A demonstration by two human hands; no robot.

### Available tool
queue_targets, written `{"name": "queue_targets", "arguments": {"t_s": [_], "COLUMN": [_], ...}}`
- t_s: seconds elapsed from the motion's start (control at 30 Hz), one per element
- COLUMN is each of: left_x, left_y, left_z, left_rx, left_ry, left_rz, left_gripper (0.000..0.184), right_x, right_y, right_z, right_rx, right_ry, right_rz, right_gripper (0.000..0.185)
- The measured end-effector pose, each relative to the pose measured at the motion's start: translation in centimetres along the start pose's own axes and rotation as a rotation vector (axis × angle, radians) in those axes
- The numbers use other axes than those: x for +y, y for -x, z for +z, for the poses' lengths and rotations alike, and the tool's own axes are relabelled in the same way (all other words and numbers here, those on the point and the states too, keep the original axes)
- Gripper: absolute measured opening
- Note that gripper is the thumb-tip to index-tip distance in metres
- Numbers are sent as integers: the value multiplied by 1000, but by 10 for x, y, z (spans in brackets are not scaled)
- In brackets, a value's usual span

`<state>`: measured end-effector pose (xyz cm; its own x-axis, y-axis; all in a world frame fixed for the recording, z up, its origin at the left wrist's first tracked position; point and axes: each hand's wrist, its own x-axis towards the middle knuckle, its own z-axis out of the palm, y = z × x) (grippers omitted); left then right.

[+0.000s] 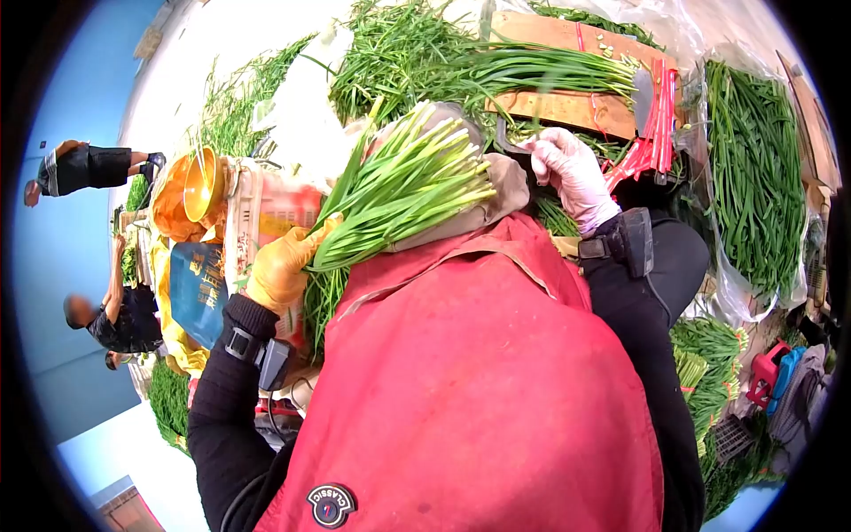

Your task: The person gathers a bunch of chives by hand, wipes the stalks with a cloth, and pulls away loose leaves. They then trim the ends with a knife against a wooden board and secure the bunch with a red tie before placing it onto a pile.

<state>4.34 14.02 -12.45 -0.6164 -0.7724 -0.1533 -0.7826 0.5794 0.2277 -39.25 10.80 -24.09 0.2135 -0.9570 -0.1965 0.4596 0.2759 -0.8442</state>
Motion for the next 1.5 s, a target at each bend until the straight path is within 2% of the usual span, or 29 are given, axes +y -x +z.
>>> {"name": "queue_targets", "arguments": {"t_s": [0.07, 0.13, 0.2, 0.3, 0.4, 0.47, 0.53, 0.6, 0.63, 0.67, 0.73, 0.77, 0.8, 0.87, 0.9, 0.93, 0.97, 1.0, 1.07, 1.13, 1.17, 1.2, 1.23, 1.27, 1.33, 1.37, 1.4, 1.43, 1.5], "left_x": [1, 5, 8, 15, 8, 4, 1, -1, -1, 0, 2, 6, 11, 22, 23, 26, 30, 29, 18, 10, 12, 12, 8, 5, -2, -11, -11, -8, 3], "left_y": [-2, -5, -7, -7, -2, 0, -1, 0, 0, 0, -5, -8, -11, -22, -25, -30, -34, -38, -38, -33, -30, -27, -20, -18, -13, -9, -11, -10, -11], "left_z": [-1, -3, -6, -12, -9, -6, -3, -1, -1, -2, -10, -18, -27, -48, -57, -66, -73, -73, -68, -61, -57, -52, -44, -38, -29, -20, -20, -20, -25], "left_rx": [-17, -16, 8, 1, -109, -137, -117, -55, -61, -67, -62, -44, -23, -12, -37, -57, -72, -73, -84, -162, -173, -186, -167, -160, -150, -142, -132, -126, -130], "left_ry": [4, 22, 46, 45, -23, -51, -39, 16, 14, 11, 41, 76, 112, 100, 54, 7, -5, -18, -39, 70, 144, 219, 500, 510, 531, 523, 552, 581, 586], "left_rz": [-18, -8, 15, -4, -92, -117, -104, -64, -64, -62, -35, -13, 4, 28, 15, 9, 8, 29, 63, -20, -54, -87, -135, -145, -168, -139, -162, -192, -257], "left_gripper": [84, 82, 80, 80, 73, 72, 71, 71, 71, 72, 75, 77, 80, 83, 84, 85, 87, 87, 88, 75, 65, 57, 56, 56, 56, 57, 56, 55, 54], "right_x": [-8, -1, 27, 43, 33, 12, 16, 9, 0, 8, 23, 30, 22, 31, 6, 23, 16, 11, 39, 61, 77, 84, 85, 88, 85, 98, 83, 63, 35], "right_y": [5, -1, -19, -35, -28, -18, -13, -3, 6, 9, 25, 28, 25, 11, 11, 4, 1, -2, -17, -23, -30, -30, -27, -27, -22, -24, -23, -22, -13], "right_z": [34, 55, 60, 61, 53, 43, 14, -12, -21, -34, -41, -37, -26, -23, 5, 5, 26, 50, 55, 38, 17, 1, -17, -32, -37, -34, -20, -1, 49], "right_rx": [46, -88, -163, -153, -113, 33, 75, 193, 147, 98, -105, -20, -45, -112, -139, -101, -72, -122, -267, -186, -58, 63, 125, 186, 88, 56, 36, -33, -89], "right_ry": [453, 684, 1056, 882, 146, 216, -8, 44, 267, 502, 1160, 1208, 1221, 1009, 982, 905, 736, 543, 930, 1060, 1034, 878, 809, 739, 459, 163, 583, 627, 808], "right_rz": [-137, -139, -362, -123, 86, 125, 67, 56, 142, 360, 303, 209, 155, 29, 18, -192, -160, -259, -512, -244, -267, -130, 25, 179, 222, 25, -228, -246, -506], "right_gripper": [22, 35, 37, 33, 27, 23, 23, 23, 19, 41, 61, 73, 68, 61, 52, 48, 48, 48, 38, 26, 16, 10, 10, 11, 16, 20, 31, 40, 43]}}
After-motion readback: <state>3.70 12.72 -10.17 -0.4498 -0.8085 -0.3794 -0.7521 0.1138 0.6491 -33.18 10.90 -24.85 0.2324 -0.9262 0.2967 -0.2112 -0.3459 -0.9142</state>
